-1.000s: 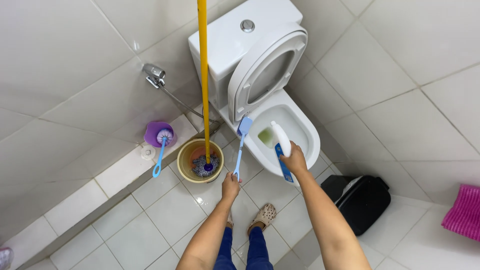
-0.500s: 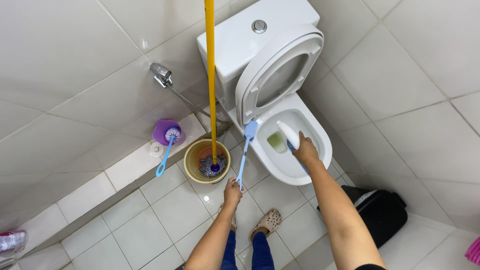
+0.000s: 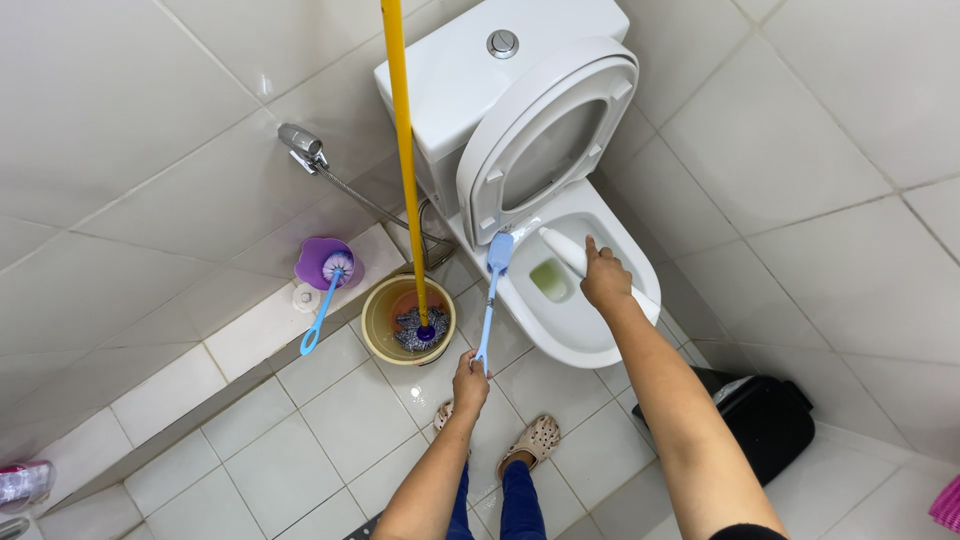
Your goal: Cleaning the bathroom door, tiled walls, and toilet bowl using a cloth and brush.
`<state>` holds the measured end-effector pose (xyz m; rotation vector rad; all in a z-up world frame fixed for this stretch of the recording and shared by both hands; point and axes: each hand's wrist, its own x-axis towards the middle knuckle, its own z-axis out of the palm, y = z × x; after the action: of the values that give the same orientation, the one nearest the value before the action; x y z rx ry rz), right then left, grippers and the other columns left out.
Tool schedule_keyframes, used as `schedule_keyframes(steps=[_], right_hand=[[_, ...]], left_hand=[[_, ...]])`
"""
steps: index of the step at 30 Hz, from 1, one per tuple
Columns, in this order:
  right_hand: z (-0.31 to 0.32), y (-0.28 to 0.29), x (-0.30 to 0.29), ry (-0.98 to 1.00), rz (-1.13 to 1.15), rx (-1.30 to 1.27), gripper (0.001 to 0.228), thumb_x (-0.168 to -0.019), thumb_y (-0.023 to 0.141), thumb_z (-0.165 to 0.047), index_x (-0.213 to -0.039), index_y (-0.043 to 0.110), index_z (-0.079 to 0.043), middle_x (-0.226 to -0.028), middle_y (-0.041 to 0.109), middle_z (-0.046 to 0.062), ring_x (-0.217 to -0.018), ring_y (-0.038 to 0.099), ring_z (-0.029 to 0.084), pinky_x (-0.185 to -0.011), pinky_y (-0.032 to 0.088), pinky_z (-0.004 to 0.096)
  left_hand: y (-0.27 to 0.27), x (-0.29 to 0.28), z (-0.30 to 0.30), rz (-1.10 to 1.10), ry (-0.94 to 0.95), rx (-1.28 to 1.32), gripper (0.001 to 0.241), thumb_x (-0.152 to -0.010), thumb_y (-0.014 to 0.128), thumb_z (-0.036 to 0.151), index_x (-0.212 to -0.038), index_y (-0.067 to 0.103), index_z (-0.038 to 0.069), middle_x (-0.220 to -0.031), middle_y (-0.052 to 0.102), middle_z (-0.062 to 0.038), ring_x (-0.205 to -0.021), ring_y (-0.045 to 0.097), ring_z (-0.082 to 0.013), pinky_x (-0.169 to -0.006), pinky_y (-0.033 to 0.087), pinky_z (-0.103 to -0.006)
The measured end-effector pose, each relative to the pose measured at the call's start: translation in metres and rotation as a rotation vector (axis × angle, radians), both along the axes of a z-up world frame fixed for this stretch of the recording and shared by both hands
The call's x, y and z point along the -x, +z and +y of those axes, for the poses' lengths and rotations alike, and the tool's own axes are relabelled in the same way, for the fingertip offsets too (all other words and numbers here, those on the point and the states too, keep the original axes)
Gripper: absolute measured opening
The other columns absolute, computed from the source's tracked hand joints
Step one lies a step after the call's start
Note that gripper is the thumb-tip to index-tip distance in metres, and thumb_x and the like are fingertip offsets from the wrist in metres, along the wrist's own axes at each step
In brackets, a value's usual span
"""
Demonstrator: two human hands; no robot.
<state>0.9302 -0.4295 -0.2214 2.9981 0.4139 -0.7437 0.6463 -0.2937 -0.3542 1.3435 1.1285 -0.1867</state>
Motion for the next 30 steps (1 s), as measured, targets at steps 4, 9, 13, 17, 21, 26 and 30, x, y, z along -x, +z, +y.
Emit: schedule_keyframes(steps=[4, 9, 13, 17, 21, 26, 30], right_hand=[[-0.001, -0.003, -0.009, -0.002, 0.015, 0.039, 0.090, -0.087, 0.065, -0.002, -0.164, 0.023, -0.021, -0.139, 0.053, 0.012, -0.122, 0.059, 0.033, -0.096, 0.052, 0.054], [-0.003, -0.004, -0.017, 0.046, 0.003, 0.078, 0.090, -0.088, 0.063, 0.000, -0.165, 0.023, -0.022, -0.138, 0.054, 0.012, -0.123, 0.059, 0.032, -0.096, 0.052, 0.054], [0.005, 0.003, -0.021, 0.069, -0.005, 0.084, 0.091, -0.087, 0.063, 0.002, -0.164, 0.022, -0.022, -0.138, 0.053, 0.011, -0.123, 0.058, 0.032, -0.096, 0.050, 0.053], [0.009, 0.005, -0.028, 0.116, -0.031, 0.095, 0.085, -0.091, 0.061, 0.002, -0.164, 0.026, -0.022, -0.136, 0.055, 0.011, -0.123, 0.058, 0.031, -0.096, 0.050, 0.055], [0.007, 0.005, -0.034, 0.120, -0.055, 0.103, 0.083, -0.091, 0.061, 0.002, -0.163, 0.028, -0.020, -0.135, 0.055, 0.011, -0.122, 0.058, 0.031, -0.097, 0.049, 0.057], [-0.018, 0.003, -0.035, 0.033, -0.038, 0.044, 0.087, -0.087, 0.068, -0.002, -0.162, 0.028, -0.019, -0.135, 0.055, 0.013, -0.122, 0.059, 0.032, -0.096, 0.052, 0.054], [-0.059, -0.020, -0.026, -0.164, -0.070, -0.276, 0.097, -0.077, 0.080, -0.008, -0.160, 0.030, -0.008, -0.131, 0.059, 0.022, -0.116, 0.063, 0.038, -0.100, 0.053, 0.044]], left_hand=[[-0.001, 0.002, -0.002, -0.022, 0.009, -0.018, 0.034, -0.103, 0.044, 0.021, -0.130, 0.062, 0.012, -0.077, 0.070, -0.006, -0.061, 0.061, -0.0127, -0.057, 0.050, -0.0314], [0.005, 0.001, -0.001, -0.027, 0.038, 0.024, 0.034, -0.103, 0.045, 0.021, -0.131, 0.061, 0.011, -0.077, 0.069, -0.005, -0.057, 0.059, -0.0125, -0.054, 0.049, -0.0310], [0.003, 0.002, -0.005, -0.030, 0.047, 0.025, 0.034, -0.103, 0.044, 0.021, -0.132, 0.061, 0.012, -0.075, 0.068, -0.006, -0.054, 0.057, -0.0124, -0.051, 0.047, -0.0315], [0.011, -0.002, -0.008, 0.010, 0.050, 0.050, 0.035, -0.104, 0.043, 0.023, -0.133, 0.060, 0.014, -0.075, 0.067, -0.005, -0.053, 0.056, -0.0121, -0.050, 0.046, -0.0316], [0.015, -0.004, -0.013, 0.012, 0.066, 0.087, 0.035, -0.103, 0.043, 0.022, -0.133, 0.059, 0.014, -0.074, 0.065, -0.005, -0.051, 0.053, -0.0141, -0.049, 0.045, -0.0332], [0.008, -0.005, -0.028, -0.030, -0.030, -0.098, 0.040, -0.102, 0.056, 0.029, -0.139, 0.055, 0.013, -0.079, 0.071, -0.008, -0.060, 0.063, -0.0129, -0.058, 0.052, -0.0331], [0.049, -0.024, -0.046, 0.129, -0.222, -0.183, 0.060, -0.098, 0.059, 0.026, -0.156, 0.043, 0.021, -0.079, 0.075, -0.017, -0.060, 0.066, -0.0212, -0.065, 0.053, -0.0378]])
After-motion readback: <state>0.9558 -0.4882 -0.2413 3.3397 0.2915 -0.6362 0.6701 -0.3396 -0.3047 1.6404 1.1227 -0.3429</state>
